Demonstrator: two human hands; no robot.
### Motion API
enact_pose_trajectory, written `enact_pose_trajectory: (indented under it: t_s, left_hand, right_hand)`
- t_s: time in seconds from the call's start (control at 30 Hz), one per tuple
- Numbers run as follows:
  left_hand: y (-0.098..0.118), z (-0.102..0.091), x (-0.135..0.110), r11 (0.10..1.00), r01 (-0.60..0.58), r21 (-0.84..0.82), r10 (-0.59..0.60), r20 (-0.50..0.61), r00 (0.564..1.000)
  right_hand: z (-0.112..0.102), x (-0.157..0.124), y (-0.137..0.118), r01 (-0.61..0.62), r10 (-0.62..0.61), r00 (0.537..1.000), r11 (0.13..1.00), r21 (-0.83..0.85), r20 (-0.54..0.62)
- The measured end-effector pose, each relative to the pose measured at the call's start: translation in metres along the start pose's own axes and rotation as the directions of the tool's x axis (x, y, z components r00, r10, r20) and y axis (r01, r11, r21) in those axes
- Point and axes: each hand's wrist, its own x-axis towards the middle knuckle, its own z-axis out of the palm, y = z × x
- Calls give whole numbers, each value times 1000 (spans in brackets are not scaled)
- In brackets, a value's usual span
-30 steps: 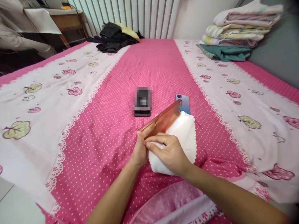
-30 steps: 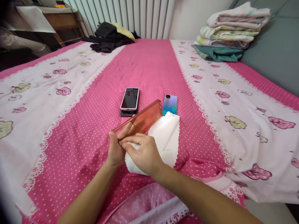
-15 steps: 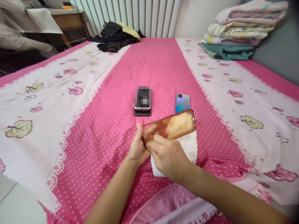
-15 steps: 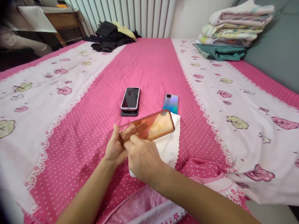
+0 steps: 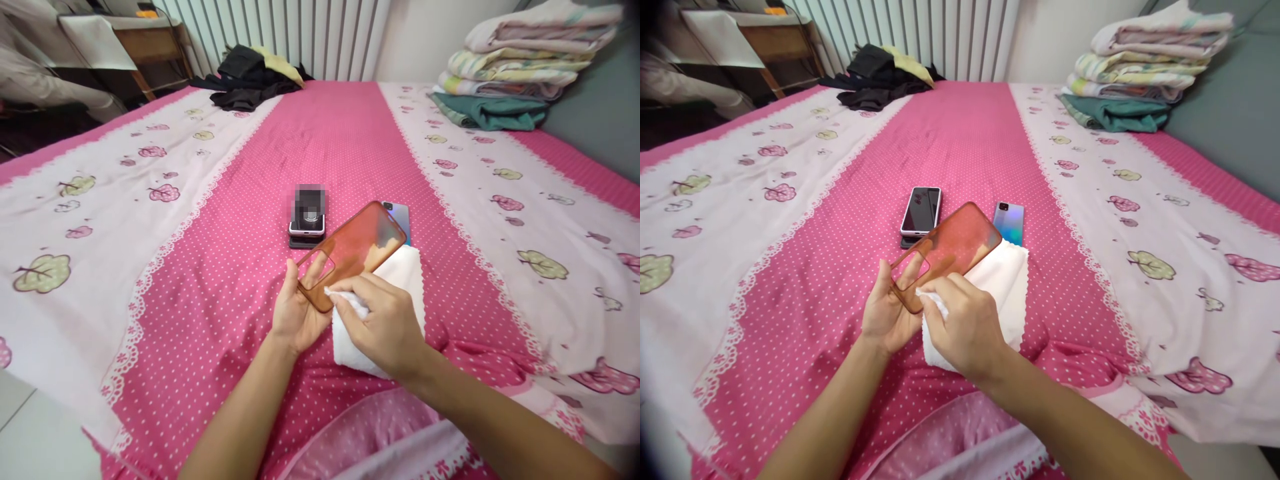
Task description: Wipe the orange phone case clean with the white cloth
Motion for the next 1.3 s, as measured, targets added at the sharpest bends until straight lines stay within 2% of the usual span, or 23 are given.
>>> enact_pose_trajectory:
  t_s: [0.27,0.43,0.7,0.8,0.97,1.07,1.3]
  left_hand:
    - [-2,4,-3,998,-37,-60,30,-107,994]
    - [-4,4,-5,998,-39,-39,37,-69,997]
    - [-8,4,-7,999,-15,-37,11,-106,994]
    - [-12,3,-6,999,30,-32,-32,-70,997]
    - [-11,3,-5,999,24,-49,-24,7,1000]
    - [-7,6,-3,998,14,-64,-15,-16,1000]
    - [-3,8,-1,995,9,-103,-22,-122,992]
  right_hand:
    - [-1,3,1,14,-25,983,998,-63,-182]
    - [3,0,3,99,-116,983,988,-119,-141]
    - [12,-5,-5,203,-207,967,978,-44,-146]
    - [14,-8,-8,215,-215,970,977,-12,-109]
    - [16,-8,-7,144,-145,989,989,22,18]
    - [17,-7,-5,144,-148,986,988,61,78]
    - [13,-7,-5,141,-149,979,988,67,139]
